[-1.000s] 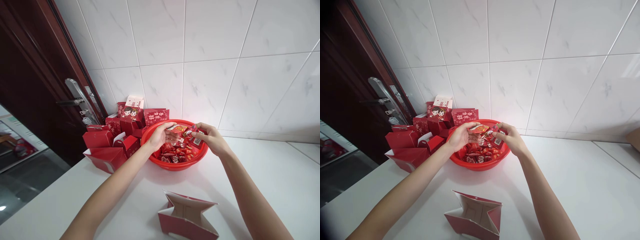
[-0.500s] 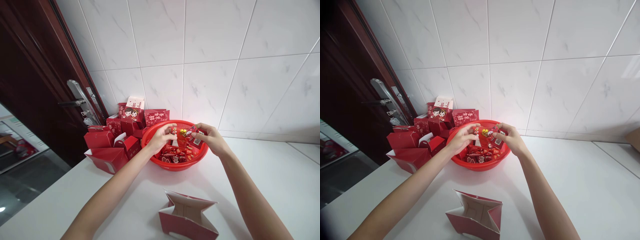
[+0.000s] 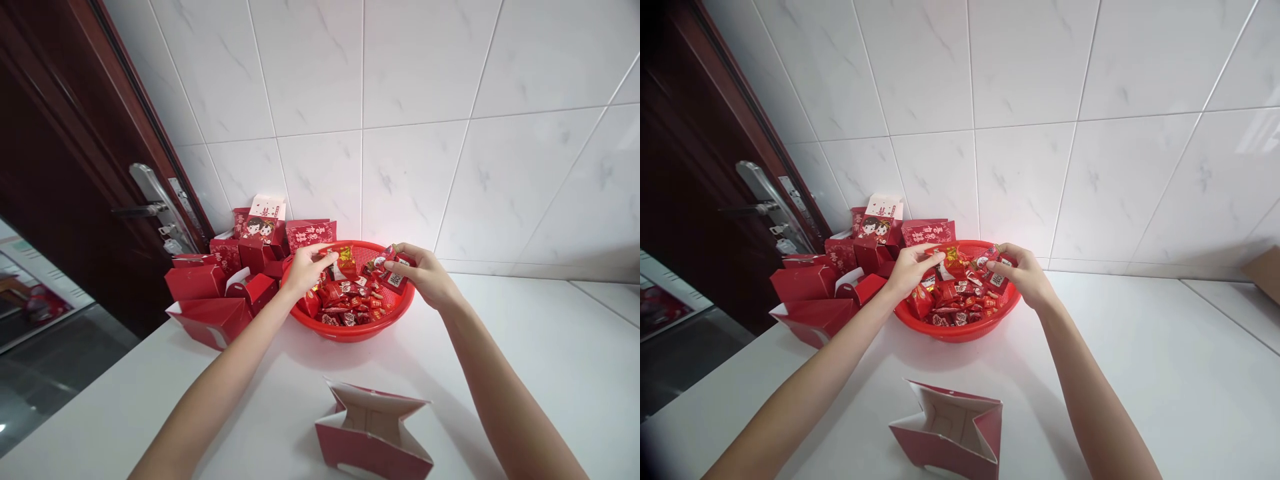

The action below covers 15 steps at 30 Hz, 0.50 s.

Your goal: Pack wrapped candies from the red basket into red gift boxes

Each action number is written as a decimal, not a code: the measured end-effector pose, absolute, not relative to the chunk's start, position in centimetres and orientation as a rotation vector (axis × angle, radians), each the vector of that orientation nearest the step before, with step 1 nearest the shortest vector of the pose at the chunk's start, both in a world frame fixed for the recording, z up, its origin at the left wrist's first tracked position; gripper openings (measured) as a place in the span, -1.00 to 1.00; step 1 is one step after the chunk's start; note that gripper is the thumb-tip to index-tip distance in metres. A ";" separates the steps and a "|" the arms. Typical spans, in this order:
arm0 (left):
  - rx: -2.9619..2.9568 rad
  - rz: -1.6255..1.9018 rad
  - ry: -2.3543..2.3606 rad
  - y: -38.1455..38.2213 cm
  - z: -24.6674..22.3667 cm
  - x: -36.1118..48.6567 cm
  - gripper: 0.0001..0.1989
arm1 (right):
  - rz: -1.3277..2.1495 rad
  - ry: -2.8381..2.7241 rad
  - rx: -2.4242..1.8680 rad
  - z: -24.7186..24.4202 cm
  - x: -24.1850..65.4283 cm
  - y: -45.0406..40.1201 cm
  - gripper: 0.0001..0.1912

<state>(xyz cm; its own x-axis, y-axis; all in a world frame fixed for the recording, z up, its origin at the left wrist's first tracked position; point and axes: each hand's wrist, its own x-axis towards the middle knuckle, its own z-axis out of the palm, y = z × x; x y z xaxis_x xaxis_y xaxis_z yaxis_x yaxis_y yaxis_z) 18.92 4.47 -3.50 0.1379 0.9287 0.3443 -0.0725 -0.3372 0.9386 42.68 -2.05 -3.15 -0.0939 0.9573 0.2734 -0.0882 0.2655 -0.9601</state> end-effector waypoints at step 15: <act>1.773 1.392 0.850 2.6 -4.0 21.4 -0.77 | 1.137 -1.249 -0.982 -3.3 41.2 -2.0 -0.52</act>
